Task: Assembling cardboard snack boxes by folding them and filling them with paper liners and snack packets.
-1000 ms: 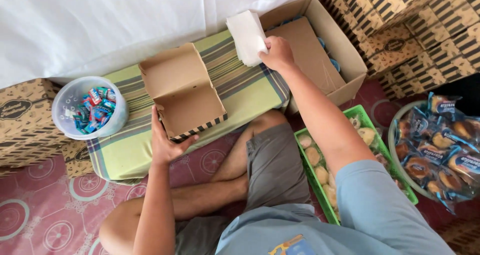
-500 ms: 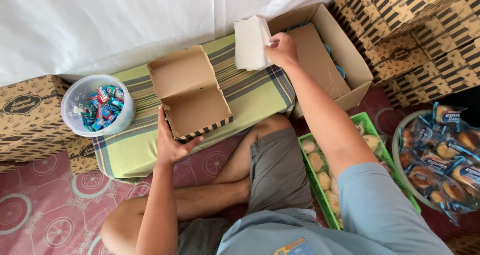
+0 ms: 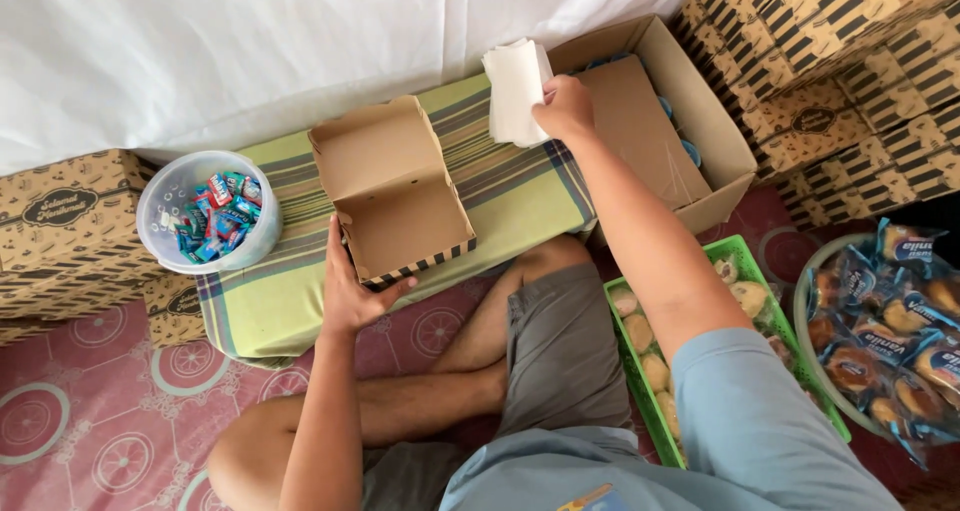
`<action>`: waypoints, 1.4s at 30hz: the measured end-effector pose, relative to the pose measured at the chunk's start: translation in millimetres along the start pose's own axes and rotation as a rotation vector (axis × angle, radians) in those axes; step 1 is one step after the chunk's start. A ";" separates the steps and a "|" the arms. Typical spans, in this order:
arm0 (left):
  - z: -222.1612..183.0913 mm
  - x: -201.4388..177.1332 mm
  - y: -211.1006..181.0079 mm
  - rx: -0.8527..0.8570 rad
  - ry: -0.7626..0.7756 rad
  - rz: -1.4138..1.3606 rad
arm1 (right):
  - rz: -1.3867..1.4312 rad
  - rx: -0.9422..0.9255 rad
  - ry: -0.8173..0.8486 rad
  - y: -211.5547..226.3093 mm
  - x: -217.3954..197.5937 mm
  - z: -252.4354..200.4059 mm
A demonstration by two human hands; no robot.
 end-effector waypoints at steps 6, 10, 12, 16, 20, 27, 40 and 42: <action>1.1 -0.7 -4.0 -0.024 0.011 0.001 | 0.068 0.031 -0.071 -2.2 -20.4 -2.5; 2.4 -2.1 -7.9 -0.041 0.029 -0.017 | 0.113 -0.038 -0.098 -2.7 -24.5 -6.4; 2.6 -1.9 -7.3 -0.035 0.030 -0.014 | 0.109 -0.070 -0.094 -0.9 -27.7 -11.6; 2.7 -1.8 -11.9 -0.042 0.027 -0.016 | 0.020 -0.233 -0.147 12.5 -38.2 -27.8; 3.0 -1.5 -8.6 -0.033 0.027 -0.006 | -0.192 -0.306 -0.136 7.8 -29.9 -24.6; 1.6 -1.2 -0.7 -0.007 0.024 0.018 | -0.263 -0.289 -0.126 -16.0 -9.5 -8.9; 1.3 0.0 6.6 0.033 0.010 0.040 | -0.448 -0.663 -0.485 10.3 -41.1 -35.7; 0.0 0.1 8.9 0.060 0.005 0.037 | -0.301 -0.658 -0.462 12.3 -43.6 -37.8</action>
Point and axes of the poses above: each hand's wrist, its own z-axis towards the middle knuckle, its own x-axis out of the palm, y = z × x, the point moved 2 cm from there along z, towards the middle knuckle, and after that the axes turned 4 degrees about -z, right-handed, at the moved point
